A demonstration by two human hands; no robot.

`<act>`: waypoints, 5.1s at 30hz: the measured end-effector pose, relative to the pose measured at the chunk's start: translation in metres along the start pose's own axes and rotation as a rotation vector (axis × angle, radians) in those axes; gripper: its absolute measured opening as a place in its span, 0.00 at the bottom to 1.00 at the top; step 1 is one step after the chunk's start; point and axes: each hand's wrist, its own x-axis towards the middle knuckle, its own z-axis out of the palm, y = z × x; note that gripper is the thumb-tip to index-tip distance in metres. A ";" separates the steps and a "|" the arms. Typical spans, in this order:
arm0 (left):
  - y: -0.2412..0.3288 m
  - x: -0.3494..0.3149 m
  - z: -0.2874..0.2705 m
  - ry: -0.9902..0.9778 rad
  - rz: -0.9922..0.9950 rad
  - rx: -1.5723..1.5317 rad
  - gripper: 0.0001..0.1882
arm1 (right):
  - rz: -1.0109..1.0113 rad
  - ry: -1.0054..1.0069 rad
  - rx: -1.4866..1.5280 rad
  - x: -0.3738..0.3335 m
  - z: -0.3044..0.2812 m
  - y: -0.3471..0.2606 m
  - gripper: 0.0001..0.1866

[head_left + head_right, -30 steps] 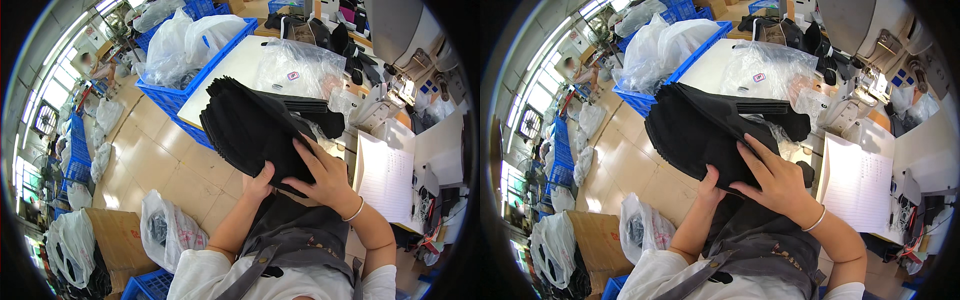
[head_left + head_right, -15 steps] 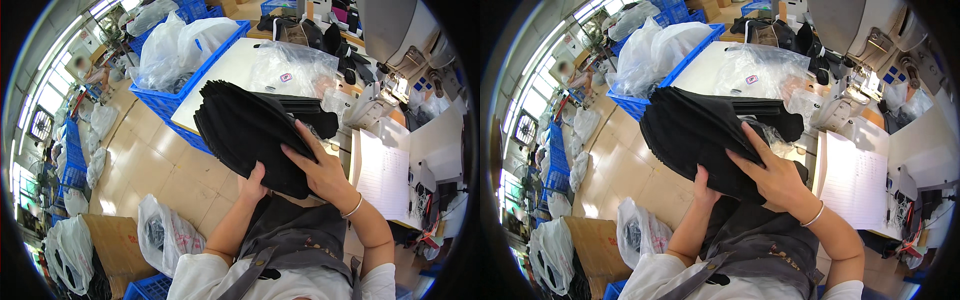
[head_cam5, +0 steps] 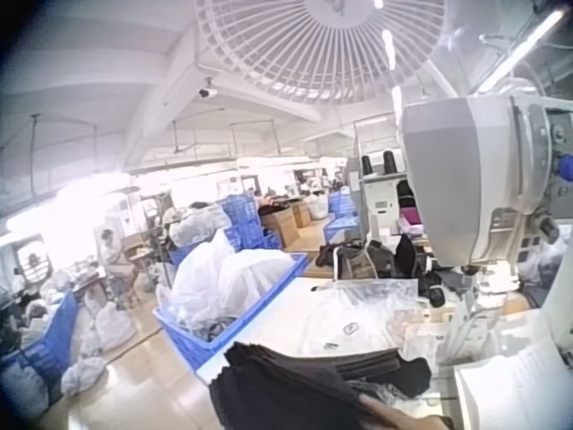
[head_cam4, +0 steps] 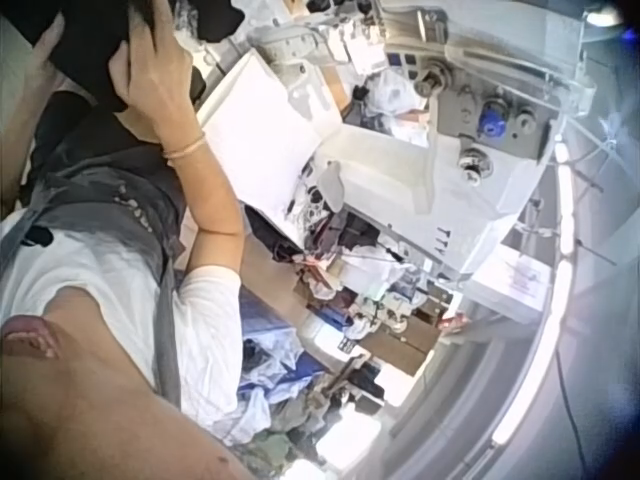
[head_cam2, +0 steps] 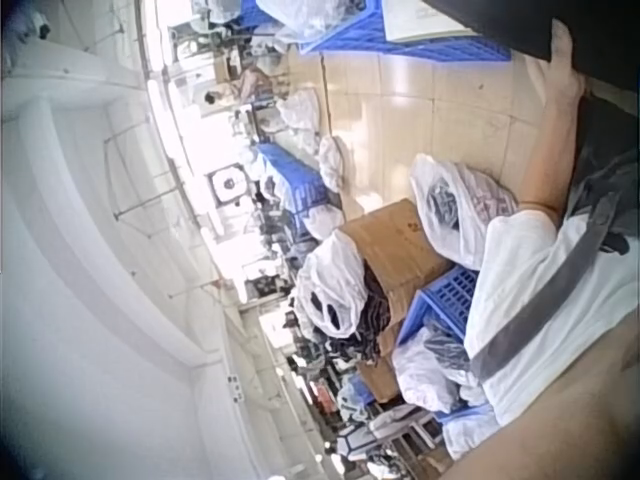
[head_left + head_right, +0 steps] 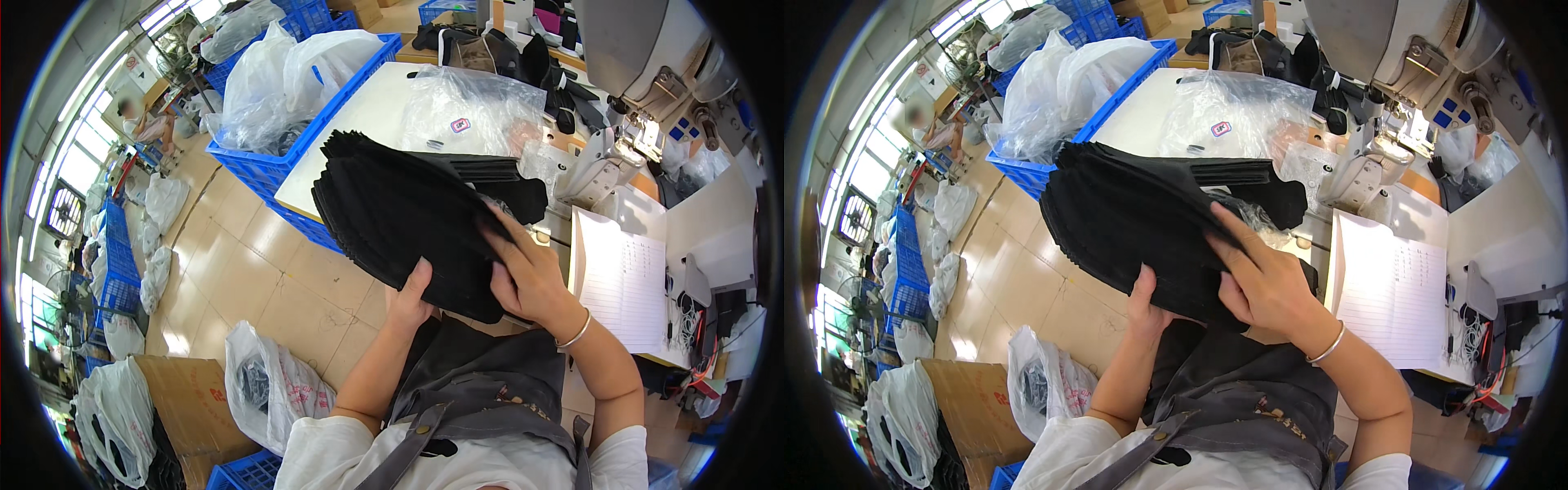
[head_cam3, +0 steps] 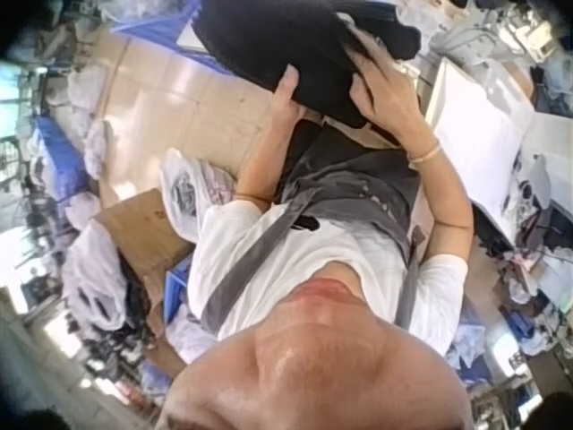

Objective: Unpack shoe upper components from plastic bags, inspect them, and log the counts in a notebook.

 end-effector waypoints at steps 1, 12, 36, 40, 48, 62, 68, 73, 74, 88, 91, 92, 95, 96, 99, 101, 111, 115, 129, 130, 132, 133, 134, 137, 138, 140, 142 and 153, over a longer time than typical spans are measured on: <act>0.001 0.000 -0.001 0.008 -0.017 0.021 0.33 | 0.065 0.044 -0.017 -0.001 0.003 -0.001 0.21; -0.001 0.005 0.003 -0.071 0.027 -0.022 0.38 | 0.033 0.033 -0.003 0.005 -0.003 -0.006 0.28; 0.035 0.032 0.025 -0.193 0.074 -0.073 0.27 | 0.110 0.035 0.275 0.032 -0.013 0.037 0.29; 0.032 0.025 0.030 -0.100 0.042 0.071 0.23 | 0.226 -0.080 0.330 0.023 -0.005 0.027 0.38; 0.030 0.021 0.029 0.089 0.040 0.168 0.22 | 0.186 -0.037 0.314 0.011 0.021 0.009 0.33; 0.029 0.021 0.000 -0.021 0.079 -0.015 0.30 | 0.923 0.464 1.096 0.052 0.032 0.120 0.17; 0.032 0.019 -0.011 -0.042 0.115 0.089 0.30 | 1.289 0.766 1.094 0.071 0.037 0.148 0.20; 0.031 0.019 -0.011 -0.023 0.081 0.066 0.29 | 1.368 0.623 0.353 0.066 0.029 0.172 0.27; 0.032 0.018 -0.013 0.007 0.075 0.070 0.29 | 1.370 0.631 0.348 0.067 0.028 0.171 0.27; 0.037 0.013 -0.013 0.075 -0.034 0.018 0.30 | 0.302 0.188 -0.138 -0.086 -0.144 0.001 0.11; 0.041 0.017 -0.026 -0.123 -0.079 -0.074 0.30 | 0.903 0.187 -0.250 -0.153 -0.189 0.004 0.06; 0.040 0.018 -0.024 -0.063 -0.060 -0.045 0.30 | 1.003 0.090 -0.355 -0.179 -0.200 0.010 0.07; 0.038 0.017 -0.009 0.058 -0.035 0.027 0.30 | 1.137 -0.029 -0.711 -0.245 -0.203 0.019 0.09; 0.040 0.015 -0.006 0.133 -0.006 0.082 0.30 | 1.142 -0.029 -0.706 -0.257 -0.200 0.023 0.09; 0.040 0.012 -0.007 0.173 0.033 0.144 0.31 | 1.092 -0.015 -0.938 -0.283 -0.191 0.034 0.11; 0.036 0.014 -0.003 0.208 0.034 0.137 0.31 | 1.141 -0.058 -0.951 -0.291 -0.189 0.044 0.10; 0.039 0.017 0.005 0.017 0.058 0.202 0.32 | 0.908 0.282 -0.723 -0.248 -0.178 0.013 0.08; 0.039 0.024 0.015 -0.083 0.027 0.300 0.30 | 0.932 0.345 -0.378 -0.221 -0.170 0.025 0.06; 0.042 0.026 0.016 0.009 0.009 0.285 0.30 | 0.625 0.215 -0.344 -0.224 -0.141 0.117 0.18; 0.042 0.026 0.014 0.007 0.005 0.286 0.30 | 0.624 0.219 -0.336 -0.223 -0.141 0.116 0.17; 0.043 0.027 0.013 -0.028 0.018 0.295 0.30 | 0.762 0.391 -0.129 -0.221 -0.141 0.118 0.14; 0.042 0.027 0.014 -0.030 0.017 0.296 0.30 | 0.889 0.560 0.087 -0.220 -0.142 0.118 0.12; 0.042 0.027 0.018 -0.004 0.014 0.315 0.30 | 0.891 0.559 0.088 -0.221 -0.144 0.118 0.12; 0.041 0.026 0.020 0.039 0.008 0.330 0.30 | 0.822 0.353 -0.196 -0.224 -0.147 0.116 0.09; 0.041 0.026 0.019 0.052 0.005 0.326 0.30 | 0.867 0.389 -0.188 -0.226 -0.144 0.118 0.09; 0.041 0.027 0.018 0.028 0.003 0.303 0.30 | 0.912 0.423 -0.180 -0.229 -0.138 0.122 0.12; 0.043 0.029 0.016 0.002 -0.001 0.281 0.30 | 0.965 0.685 -0.051 -0.230 -0.135 0.128 0.16; 0.050 0.027 0.007 0.037 -0.002 0.300 0.29 | 0.982 0.566 -0.069 -0.226 -0.133 0.121 0.17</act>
